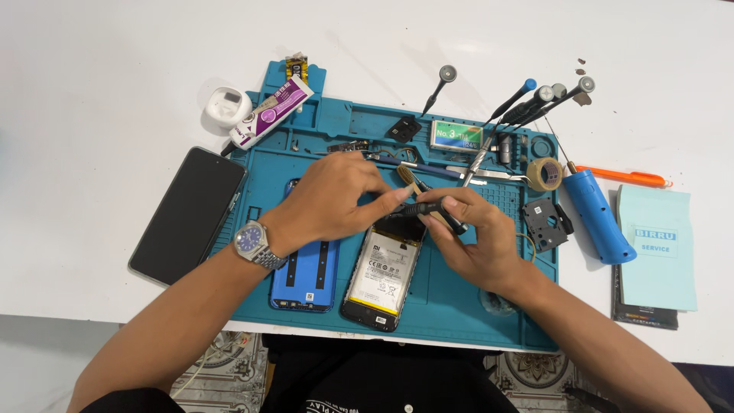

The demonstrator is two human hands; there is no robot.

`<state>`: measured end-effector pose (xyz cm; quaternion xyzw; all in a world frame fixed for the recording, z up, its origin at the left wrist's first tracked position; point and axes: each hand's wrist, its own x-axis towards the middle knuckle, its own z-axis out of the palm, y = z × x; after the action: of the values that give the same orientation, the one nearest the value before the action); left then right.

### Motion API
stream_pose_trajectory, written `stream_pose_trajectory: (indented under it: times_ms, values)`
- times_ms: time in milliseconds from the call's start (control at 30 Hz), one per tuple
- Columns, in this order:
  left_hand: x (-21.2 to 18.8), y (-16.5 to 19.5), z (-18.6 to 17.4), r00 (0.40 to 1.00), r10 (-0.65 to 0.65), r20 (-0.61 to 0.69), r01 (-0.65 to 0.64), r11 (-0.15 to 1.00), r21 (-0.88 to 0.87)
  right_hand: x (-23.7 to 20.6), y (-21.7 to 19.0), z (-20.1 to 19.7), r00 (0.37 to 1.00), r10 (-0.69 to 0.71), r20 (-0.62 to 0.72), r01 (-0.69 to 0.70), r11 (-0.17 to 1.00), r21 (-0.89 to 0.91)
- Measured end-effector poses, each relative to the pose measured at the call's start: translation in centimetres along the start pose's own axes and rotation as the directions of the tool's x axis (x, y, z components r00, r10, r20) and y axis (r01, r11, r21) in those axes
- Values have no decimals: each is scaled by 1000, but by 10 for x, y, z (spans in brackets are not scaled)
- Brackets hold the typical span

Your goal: The person pries the battery out of an opened smartphone on a blue repair mat, using a pry tool to lift the battery and a brush to sweep the battery compartment, working the battery loose from the phone frame by hand.

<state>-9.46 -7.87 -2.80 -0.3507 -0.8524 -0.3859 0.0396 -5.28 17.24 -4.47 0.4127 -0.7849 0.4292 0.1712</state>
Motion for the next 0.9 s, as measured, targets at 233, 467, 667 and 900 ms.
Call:
stream_pose_trajectory:
  times_ms: [233,467,667,900]
  values:
    - [0,-3,5,999,-18,28,18,1000,9,1,-3,-3,1000,-15,-22,14,999,-37]
    - [1,2,4,999,-36,33,37,999,-33,1,-5,-3,1000,30,-5,-30,999,-23]
    - [0,6,3,997,-49,67,57,990,-126,4,-8,-4,1000,-22,-20,19,992,-121]
    - [0,5,4,998,-2,56,12,985,-174,6,-5,-7,1000,-29,-6,28,994,-102]
